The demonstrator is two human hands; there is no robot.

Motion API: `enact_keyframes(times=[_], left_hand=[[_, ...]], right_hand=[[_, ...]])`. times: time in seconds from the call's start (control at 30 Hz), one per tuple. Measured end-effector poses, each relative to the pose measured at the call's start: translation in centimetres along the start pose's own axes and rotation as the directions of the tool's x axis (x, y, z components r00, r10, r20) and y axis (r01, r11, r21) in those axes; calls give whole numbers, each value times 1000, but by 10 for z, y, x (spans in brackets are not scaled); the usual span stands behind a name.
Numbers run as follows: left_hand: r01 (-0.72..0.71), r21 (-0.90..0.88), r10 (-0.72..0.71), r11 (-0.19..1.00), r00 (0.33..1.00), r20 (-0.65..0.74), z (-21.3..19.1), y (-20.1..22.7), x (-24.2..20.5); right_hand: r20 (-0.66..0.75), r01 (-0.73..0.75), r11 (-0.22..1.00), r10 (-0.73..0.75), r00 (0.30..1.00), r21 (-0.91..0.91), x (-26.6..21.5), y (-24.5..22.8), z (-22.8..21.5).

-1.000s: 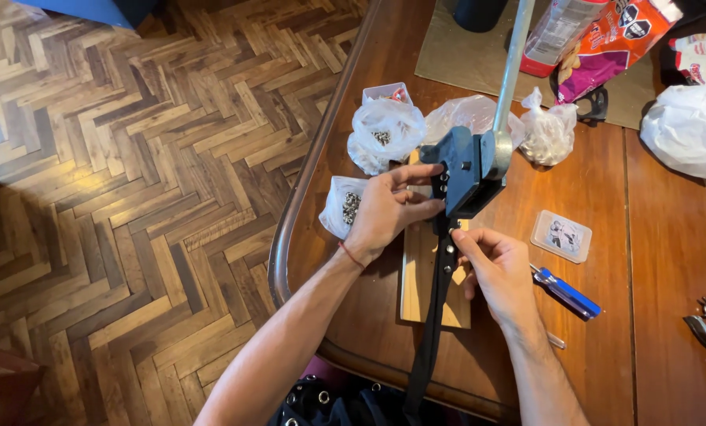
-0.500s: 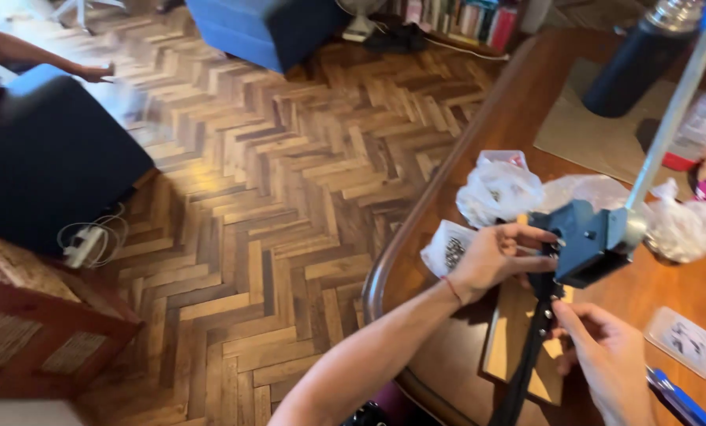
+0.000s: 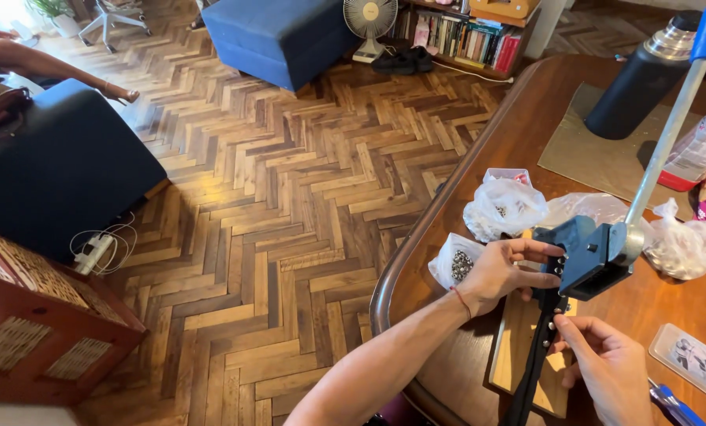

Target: Attaching metal studs to a leather strap using a manual hand press

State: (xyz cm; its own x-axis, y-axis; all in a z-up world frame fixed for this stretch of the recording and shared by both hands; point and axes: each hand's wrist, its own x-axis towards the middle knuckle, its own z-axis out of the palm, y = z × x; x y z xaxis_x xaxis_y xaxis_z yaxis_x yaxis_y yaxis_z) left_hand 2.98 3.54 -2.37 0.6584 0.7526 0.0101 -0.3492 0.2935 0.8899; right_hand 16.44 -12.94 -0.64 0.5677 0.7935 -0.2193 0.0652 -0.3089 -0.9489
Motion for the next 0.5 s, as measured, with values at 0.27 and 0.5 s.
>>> enact_keyframes(times=[0.27, 0.5], left_hand=[[-8, -34, 9, 999, 1000, 27, -1, -3, 0], [-8, -2, 8, 1000, 1000, 30, -2, -4, 2]], right_hand=[[-23, -27, 999, 27, 999, -33, 2, 2, 0], [26, 22, 1000, -23, 999, 9, 7, 12, -5]])
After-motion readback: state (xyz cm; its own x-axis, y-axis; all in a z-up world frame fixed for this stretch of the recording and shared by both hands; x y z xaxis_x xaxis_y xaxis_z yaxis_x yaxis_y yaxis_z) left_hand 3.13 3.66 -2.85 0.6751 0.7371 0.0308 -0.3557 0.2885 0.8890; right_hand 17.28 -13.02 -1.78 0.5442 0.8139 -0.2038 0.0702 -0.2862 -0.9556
